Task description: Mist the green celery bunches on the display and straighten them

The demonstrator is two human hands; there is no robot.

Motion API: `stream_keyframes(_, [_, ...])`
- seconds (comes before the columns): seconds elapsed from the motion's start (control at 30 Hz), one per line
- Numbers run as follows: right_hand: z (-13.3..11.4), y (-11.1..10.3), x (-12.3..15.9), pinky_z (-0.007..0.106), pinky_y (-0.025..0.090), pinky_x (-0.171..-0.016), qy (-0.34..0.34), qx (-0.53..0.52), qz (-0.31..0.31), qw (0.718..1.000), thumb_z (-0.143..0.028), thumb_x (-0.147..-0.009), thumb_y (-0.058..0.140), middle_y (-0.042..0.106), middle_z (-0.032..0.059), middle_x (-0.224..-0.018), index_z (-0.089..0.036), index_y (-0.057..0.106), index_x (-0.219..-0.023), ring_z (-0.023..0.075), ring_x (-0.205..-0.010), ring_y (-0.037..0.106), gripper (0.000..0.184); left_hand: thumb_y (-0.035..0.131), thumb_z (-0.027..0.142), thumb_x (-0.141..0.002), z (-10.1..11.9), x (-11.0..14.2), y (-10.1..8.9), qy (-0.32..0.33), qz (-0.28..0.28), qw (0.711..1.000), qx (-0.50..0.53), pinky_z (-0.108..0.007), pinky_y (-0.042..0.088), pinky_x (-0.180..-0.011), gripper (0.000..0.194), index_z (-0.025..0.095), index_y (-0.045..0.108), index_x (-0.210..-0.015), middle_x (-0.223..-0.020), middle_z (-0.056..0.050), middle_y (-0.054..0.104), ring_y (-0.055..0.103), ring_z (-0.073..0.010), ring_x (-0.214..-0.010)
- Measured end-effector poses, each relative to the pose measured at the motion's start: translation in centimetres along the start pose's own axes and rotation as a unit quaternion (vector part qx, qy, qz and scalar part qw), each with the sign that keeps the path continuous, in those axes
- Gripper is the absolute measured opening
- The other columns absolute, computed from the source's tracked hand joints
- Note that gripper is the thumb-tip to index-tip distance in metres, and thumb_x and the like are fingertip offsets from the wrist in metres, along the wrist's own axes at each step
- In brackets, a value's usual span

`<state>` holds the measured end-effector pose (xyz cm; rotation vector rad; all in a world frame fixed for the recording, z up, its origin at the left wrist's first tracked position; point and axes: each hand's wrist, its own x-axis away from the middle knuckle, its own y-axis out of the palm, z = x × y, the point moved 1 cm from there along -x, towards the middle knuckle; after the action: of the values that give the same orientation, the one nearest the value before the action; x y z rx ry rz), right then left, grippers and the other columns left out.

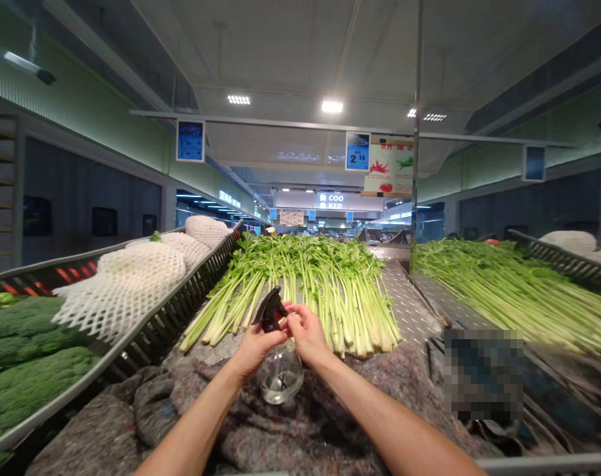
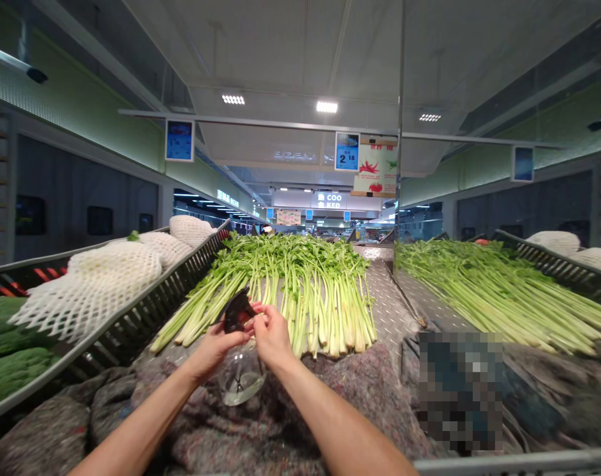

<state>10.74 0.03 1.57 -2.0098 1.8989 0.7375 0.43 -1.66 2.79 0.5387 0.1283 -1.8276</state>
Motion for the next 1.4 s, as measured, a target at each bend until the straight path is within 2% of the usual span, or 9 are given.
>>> stream_keyframes(0.2, [-0.6, -0.6, -0.3, 0.024, 0.047, -0.061, -0.047, 0.074, -0.043, 0.995, -0.023, -0.067, 0.050, 0.059, 0.0000, -0.072, -0.017, 0.054, -0.091, 0.0106, -0.065, 0.055, 0.025, 0.063, 0.020, -0.051, -0.1, -0.4, -1.0, 0.043, 0.025, 0.992, -0.114, -0.040, 0.038, -0.090, 0.052, 0.012, 0.054, -0.102, -0.097, -0.008, 0.062, 0.055, -0.0248, -0.096])
stream_keyframes(0.33, [-1.7, -4.5, -1.4, 0.028, 0.047, -0.065, -0.097, 0.188, 0.027, 0.977, -0.027, -0.070, 0.050, 0.059, 0.0033, -0.081, -0.016, 0.053, -0.098, 0.0127, -0.071, 0.056, 0.030, 0.061, 0.021, -0.054, 0.4, -0.8, -2.6, 0.164, 0.084, 0.963, -0.196, -0.039, 0.031, -0.096, 0.041, 0.013, 0.055, -0.093, -0.105, -0.009, 0.057, 0.050, -0.0237, -0.102])
stream_keyframes(0.47, [-2.1, -8.2, -2.0, 0.030, 0.047, -0.067, -0.038, 0.263, 0.108, 0.958, -0.028, -0.071, 0.048, 0.059, 0.0050, -0.082, -0.013, 0.054, -0.094, 0.0137, -0.073, 0.056, 0.028, 0.060, 0.025, -0.056, 0.3, -1.1, -3.0, 0.185, 0.098, 0.954, -0.217, -0.041, 0.033, -0.093, 0.043, 0.014, 0.052, -0.097, -0.101, -0.009, 0.057, 0.052, -0.0231, -0.098])
stream_keyframes(0.7, [-1.7, -2.7, 1.4, 0.028, 0.045, -0.073, 0.001, 0.278, -0.159, 0.947, -0.033, -0.061, 0.064, 0.056, 0.0042, -0.099, -0.019, 0.047, -0.113, 0.0140, -0.083, 0.054, 0.057, 0.060, 0.036, -0.062, -0.7, -1.6, -2.5, 0.193, 0.141, 0.952, -0.191, -0.039, 0.035, -0.091, 0.047, 0.013, 0.049, -0.100, -0.103, -0.010, 0.056, 0.052, -0.0218, -0.098])
stream_keyframes(0.9, [-1.2, -1.1, 2.5, 0.032, 0.040, -0.084, -0.031, 0.295, -0.188, 0.936, -0.036, -0.050, 0.072, 0.054, 0.0040, -0.106, -0.023, 0.036, -0.123, 0.0178, -0.096, 0.051, 0.082, 0.060, 0.035, -0.061, 0.2, -1.2, -2.7, 0.216, 0.168, 0.941, -0.199, -0.036, 0.037, -0.090, 0.041, 0.013, 0.052, -0.095, -0.099, -0.009, 0.057, 0.053, -0.0213, -0.096])
stream_keyframes(1.0, [-2.5, -2.6, 1.3, 0.033, 0.039, -0.087, -0.009, 0.265, -0.129, 0.956, -0.041, -0.060, 0.065, 0.049, 0.0067, -0.115, -0.022, 0.036, -0.123, 0.0182, -0.104, 0.047, 0.072, 0.058, 0.033, -0.062, 0.8, -0.9, -2.6, 0.229, 0.156, 0.941, -0.196, -0.035, 0.038, -0.088, 0.041, 0.014, 0.051, -0.098, -0.095, -0.007, 0.058, 0.054, -0.0205, -0.093])
stream_keyframes(1.13, [-5.6, -6.2, -1.5, 0.032, 0.044, -0.081, 0.012, 0.274, 0.051, 0.960, -0.039, -0.072, 0.053, 0.050, 0.0095, -0.114, -0.017, 0.044, -0.115, 0.0184, -0.100, 0.050, 0.049, 0.058, 0.031, -0.060, 0.8, -0.8, -2.5, 0.209, 0.104, 0.939, -0.252, -0.036, 0.040, -0.085, 0.039, 0.014, 0.053, -0.095, -0.094, -0.007, 0.059, 0.055, -0.0211, -0.091])
stream_keyframes(1.27, [-6.5, -10.9, -3.0, 0.031, 0.046, -0.076, -0.022, 0.334, 0.134, 0.933, -0.035, -0.072, 0.052, 0.056, 0.0082, -0.107, -0.017, 0.053, -0.105, 0.0180, -0.091, 0.055, 0.038, 0.057, 0.031, -0.061, 0.2, -1.0, -2.7, 0.162, 0.067, 0.952, -0.252, -0.037, 0.042, -0.083, 0.043, 0.014, 0.052, -0.100, -0.103, -0.009, 0.057, 0.055, -0.0219, -0.091])
stream_keyframes(1.4, [-3.6, -15.9, -2.3, 0.030, 0.045, -0.074, 0.002, 0.439, 0.223, 0.870, -0.024, -0.071, 0.047, 0.060, 0.0088, -0.099, -0.013, 0.056, -0.099, 0.0164, -0.080, 0.059, 0.032, 0.057, 0.031, -0.061, 0.3, -1.1, -3.0, 0.159, 0.063, 0.951, -0.256, -0.037, 0.039, -0.086, 0.039, 0.013, 0.054, -0.096, -0.100, -0.009, 0.058, 0.054, -0.0222, -0.093])
